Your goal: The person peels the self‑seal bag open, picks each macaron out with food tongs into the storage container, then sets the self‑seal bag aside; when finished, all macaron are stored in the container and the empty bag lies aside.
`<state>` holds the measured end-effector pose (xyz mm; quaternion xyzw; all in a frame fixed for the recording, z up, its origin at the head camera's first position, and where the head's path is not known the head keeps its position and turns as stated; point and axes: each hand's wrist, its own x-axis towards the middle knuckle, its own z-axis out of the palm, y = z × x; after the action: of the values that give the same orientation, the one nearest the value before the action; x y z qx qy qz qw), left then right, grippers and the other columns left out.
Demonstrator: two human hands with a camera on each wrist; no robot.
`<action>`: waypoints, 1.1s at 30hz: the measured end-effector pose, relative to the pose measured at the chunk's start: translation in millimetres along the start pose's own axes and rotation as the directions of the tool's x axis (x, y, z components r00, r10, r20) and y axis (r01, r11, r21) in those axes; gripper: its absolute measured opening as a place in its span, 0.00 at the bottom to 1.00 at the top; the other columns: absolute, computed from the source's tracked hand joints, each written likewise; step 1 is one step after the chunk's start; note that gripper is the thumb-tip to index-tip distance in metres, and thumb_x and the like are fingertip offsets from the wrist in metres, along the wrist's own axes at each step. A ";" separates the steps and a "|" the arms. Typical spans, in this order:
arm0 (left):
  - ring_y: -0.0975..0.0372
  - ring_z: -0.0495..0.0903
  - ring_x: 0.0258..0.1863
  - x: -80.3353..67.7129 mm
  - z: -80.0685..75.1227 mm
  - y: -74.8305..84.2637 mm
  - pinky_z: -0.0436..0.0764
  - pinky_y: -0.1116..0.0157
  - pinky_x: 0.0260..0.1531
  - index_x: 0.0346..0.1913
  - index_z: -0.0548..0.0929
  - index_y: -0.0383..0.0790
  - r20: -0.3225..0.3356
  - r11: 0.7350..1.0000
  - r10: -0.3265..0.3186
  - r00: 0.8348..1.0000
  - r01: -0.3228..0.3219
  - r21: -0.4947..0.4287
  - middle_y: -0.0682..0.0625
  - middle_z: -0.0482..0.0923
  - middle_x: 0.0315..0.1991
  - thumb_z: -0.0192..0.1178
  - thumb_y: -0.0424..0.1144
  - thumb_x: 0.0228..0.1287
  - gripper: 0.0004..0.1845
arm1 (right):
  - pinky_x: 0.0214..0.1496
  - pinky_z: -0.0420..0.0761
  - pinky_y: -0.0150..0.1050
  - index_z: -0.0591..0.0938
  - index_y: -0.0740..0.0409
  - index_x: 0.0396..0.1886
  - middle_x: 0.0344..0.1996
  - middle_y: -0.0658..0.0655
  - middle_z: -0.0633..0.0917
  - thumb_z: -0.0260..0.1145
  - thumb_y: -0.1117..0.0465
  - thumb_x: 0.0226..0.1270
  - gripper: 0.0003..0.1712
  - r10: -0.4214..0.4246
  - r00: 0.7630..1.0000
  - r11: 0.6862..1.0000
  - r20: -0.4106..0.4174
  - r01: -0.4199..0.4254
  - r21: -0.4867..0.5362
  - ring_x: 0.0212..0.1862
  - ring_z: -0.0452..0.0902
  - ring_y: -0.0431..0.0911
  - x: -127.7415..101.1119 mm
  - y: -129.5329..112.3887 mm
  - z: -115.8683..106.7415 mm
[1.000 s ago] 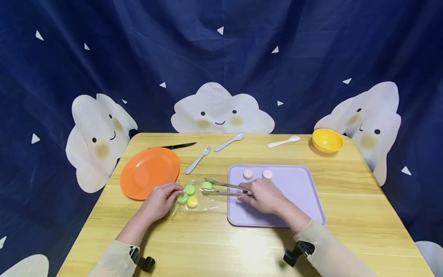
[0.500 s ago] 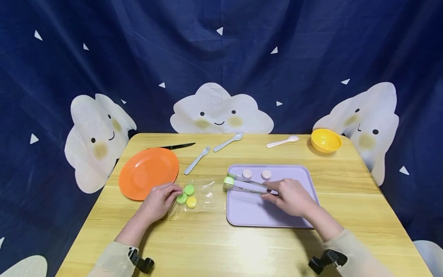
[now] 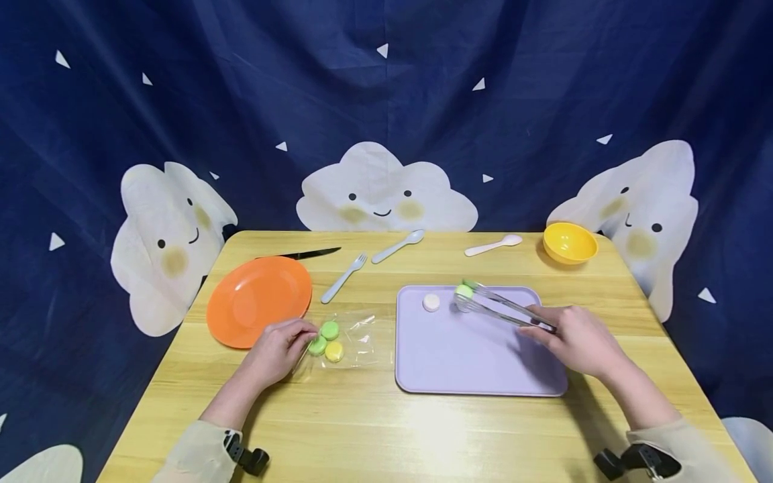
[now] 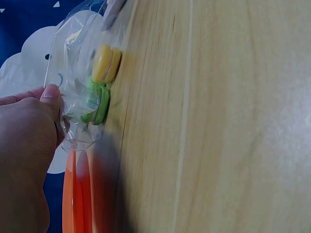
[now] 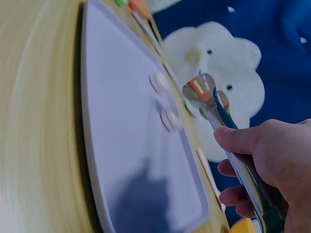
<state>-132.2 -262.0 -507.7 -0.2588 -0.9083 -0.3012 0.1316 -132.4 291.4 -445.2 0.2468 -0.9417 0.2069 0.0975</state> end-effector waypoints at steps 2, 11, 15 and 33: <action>0.62 0.88 0.44 -0.2 -0.4 -0.1 0.89 0.57 0.46 0.42 0.90 0.43 0.001 1.000 -0.004 1.000 0.004 0.000 0.56 0.88 0.42 0.73 0.29 0.68 0.06 | 0.21 0.64 0.35 0.91 0.54 0.53 0.13 0.34 0.65 0.81 0.53 0.63 0.21 0.025 1.000 0.999 -0.005 -0.025 -0.021 0.18 0.61 0.33 -6.2 8.6 -3.2; 0.61 0.89 0.44 -0.5 0.3 -1.3 0.89 0.57 0.47 0.42 0.90 0.43 -0.008 1.000 0.006 1.000 -0.006 0.009 0.56 0.88 0.42 0.73 0.28 0.66 0.07 | 0.23 0.67 0.42 0.91 0.58 0.54 0.12 0.36 0.67 0.81 0.53 0.64 0.22 0.104 0.995 0.993 0.001 -0.104 -0.061 0.22 0.66 0.39 -28.9 39.2 -4.3; 0.59 0.89 0.43 -0.2 1.2 -2.4 0.89 0.56 0.45 0.42 0.90 0.43 -0.015 1.000 0.019 1.000 -0.019 0.010 0.55 0.89 0.42 0.73 0.26 0.66 0.08 | 0.24 0.68 0.43 0.91 0.59 0.52 0.13 0.36 0.68 0.80 0.53 0.65 0.20 0.132 0.991 0.990 0.029 -0.130 -0.061 0.22 0.66 0.41 -32.6 45.6 -2.0; 0.59 0.89 0.44 0.9 -0.5 -0.1 0.89 0.56 0.46 0.42 0.90 0.42 -0.020 1.000 0.021 1.000 -0.021 -0.001 0.55 0.89 0.42 0.74 0.27 0.65 0.07 | 0.18 0.65 0.30 0.93 0.60 0.49 0.21 0.40 0.86 0.84 0.61 0.57 0.19 -0.001 0.996 0.996 -0.086 0.009 0.090 0.17 0.61 0.28 -17.2 14.3 9.5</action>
<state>-132.9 -261.9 -507.0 -0.2655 -0.9039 -0.3028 0.1439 -125.6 305.9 -463.5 0.2443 -0.9258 0.2592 0.1269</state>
